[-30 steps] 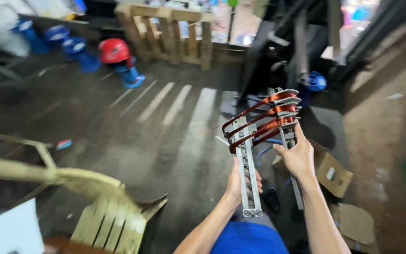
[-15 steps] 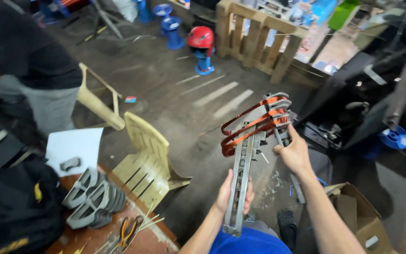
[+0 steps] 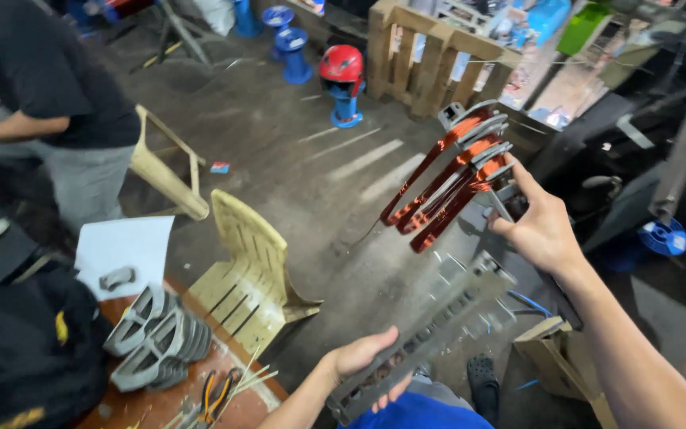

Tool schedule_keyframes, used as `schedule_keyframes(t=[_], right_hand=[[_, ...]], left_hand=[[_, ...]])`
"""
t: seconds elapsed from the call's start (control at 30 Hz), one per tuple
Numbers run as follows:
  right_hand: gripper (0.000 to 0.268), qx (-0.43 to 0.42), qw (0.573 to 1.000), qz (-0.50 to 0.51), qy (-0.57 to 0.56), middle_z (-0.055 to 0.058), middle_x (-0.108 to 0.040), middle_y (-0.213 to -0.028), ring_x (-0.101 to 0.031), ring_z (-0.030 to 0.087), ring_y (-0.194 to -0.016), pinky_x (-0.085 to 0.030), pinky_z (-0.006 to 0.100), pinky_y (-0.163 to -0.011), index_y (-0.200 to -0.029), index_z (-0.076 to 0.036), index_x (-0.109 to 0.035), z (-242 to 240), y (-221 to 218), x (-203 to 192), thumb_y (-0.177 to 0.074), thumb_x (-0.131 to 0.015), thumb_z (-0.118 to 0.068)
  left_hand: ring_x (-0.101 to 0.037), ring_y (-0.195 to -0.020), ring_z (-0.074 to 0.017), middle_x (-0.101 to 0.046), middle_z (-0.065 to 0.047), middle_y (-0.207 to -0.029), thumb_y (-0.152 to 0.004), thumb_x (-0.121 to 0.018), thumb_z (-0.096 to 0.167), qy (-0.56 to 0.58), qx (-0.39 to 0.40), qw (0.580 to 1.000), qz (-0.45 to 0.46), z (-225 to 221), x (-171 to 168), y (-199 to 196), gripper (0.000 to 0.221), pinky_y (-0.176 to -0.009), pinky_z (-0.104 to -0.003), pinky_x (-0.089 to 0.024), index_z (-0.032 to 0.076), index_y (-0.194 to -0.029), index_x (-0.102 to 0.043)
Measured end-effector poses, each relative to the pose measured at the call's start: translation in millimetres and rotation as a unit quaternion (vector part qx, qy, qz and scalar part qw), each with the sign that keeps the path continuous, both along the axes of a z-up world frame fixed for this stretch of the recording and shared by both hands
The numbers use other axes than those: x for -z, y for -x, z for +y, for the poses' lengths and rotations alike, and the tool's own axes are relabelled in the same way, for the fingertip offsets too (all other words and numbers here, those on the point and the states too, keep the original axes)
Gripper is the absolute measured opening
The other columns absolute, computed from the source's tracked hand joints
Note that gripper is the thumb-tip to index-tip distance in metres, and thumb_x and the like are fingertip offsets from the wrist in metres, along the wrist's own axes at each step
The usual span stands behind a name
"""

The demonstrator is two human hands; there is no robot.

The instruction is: Operating a machine to wind copper wire into electromagnetic coils, including setup and wire management.

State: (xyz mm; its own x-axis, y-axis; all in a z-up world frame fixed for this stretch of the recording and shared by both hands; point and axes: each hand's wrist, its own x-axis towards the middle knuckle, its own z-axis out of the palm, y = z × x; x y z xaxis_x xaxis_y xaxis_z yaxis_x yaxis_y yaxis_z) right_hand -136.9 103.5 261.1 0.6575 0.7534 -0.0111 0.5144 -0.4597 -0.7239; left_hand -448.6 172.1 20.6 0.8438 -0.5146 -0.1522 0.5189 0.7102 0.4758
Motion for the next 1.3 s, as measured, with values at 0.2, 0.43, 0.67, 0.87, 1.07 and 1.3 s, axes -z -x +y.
schedule_keyframes(t=[0.2, 0.43, 0.67, 0.87, 1.07, 1.3], right_hand=[[0.104, 0.053, 0.994, -0.091, -0.031, 0.006, -0.074, -0.136, -0.067, 0.019, -0.106, -0.046, 0.030, -0.102, -0.171, -0.020, -0.045, -41, -16, 15, -0.072, -0.069, 0.001], [0.106, 0.175, 0.979, -0.101, -0.015, 0.011, -0.063, -0.158, -0.056, 0.020, -0.145, -0.040, 0.031, -0.117, -0.167, -0.014, -0.048, -151, -7, 73, -0.064, -0.066, 0.000], [0.113, 0.406, 0.890, 0.050, 0.199, 0.013, -0.077, -0.138, -0.069, 0.033, -0.131, -0.049, 0.037, -0.111, -0.171, -0.040, -0.044, -259, 10, 144, -0.066, -0.072, -0.007], [0.110, 0.535, 0.799, 0.103, 0.254, 0.014, -0.082, -0.132, -0.072, 0.036, -0.131, -0.051, 0.039, -0.110, -0.171, -0.046, -0.046, -360, -9, 227, -0.070, -0.081, -0.020], [0.117, 0.621, 0.720, 0.051, 0.304, 0.007, -0.080, -0.139, -0.075, 0.036, -0.127, -0.056, 0.043, -0.105, -0.169, -0.045, -0.052, -450, -48, 296, -0.060, -0.092, -0.026], [0.108, 0.638, 0.696, 0.155, 0.290, 0.022, -0.078, -0.141, -0.070, 0.043, -0.132, -0.049, 0.044, -0.116, -0.176, -0.035, -0.041, -452, -118, 259, -0.078, -0.085, -0.022]], left_hand=[[-0.076, -0.065, -0.0308, -0.067, -0.029, -0.090, -0.125, -0.039, 0.055, -0.011, -0.003, 1.000, 0.023, -11, 3, -12, 0.058, -0.054, -0.038, -0.067, 0.021, -0.170, -0.028], [-0.067, -0.052, -0.0218, -0.067, -0.015, -0.068, -0.100, -0.027, 0.089, -0.123, 0.019, 0.967, 0.222, 32, 15, -10, 0.101, -0.048, -0.029, -0.054, -0.002, -0.086, -0.069], [-0.058, -0.042, -0.0334, -0.061, -0.028, -0.052, -0.105, -0.020, 0.077, -0.169, -0.226, 0.955, 0.090, 38, 19, -191, 0.102, -0.044, -0.038, -0.048, -0.007, -0.071, -0.068], [-0.067, -0.050, -0.0357, -0.064, -0.023, -0.061, -0.091, -0.025, 0.094, -0.194, -0.213, 0.937, 0.197, -36, 92, -387, 0.109, -0.050, -0.045, -0.059, -0.004, -0.078, -0.071], [-0.066, -0.050, -0.0380, -0.065, -0.027, -0.062, -0.096, -0.026, 0.089, -0.192, -0.186, 0.950, 0.161, -110, 82, -486, 0.109, -0.050, -0.047, -0.061, -0.009, -0.079, -0.071], [-0.063, -0.046, -0.0327, -0.061, -0.023, -0.055, -0.094, -0.019, 0.094, -0.161, -0.166, 0.960, 0.155, -140, 37, -539, 0.112, -0.043, -0.043, -0.054, -0.004, -0.072, -0.068]])
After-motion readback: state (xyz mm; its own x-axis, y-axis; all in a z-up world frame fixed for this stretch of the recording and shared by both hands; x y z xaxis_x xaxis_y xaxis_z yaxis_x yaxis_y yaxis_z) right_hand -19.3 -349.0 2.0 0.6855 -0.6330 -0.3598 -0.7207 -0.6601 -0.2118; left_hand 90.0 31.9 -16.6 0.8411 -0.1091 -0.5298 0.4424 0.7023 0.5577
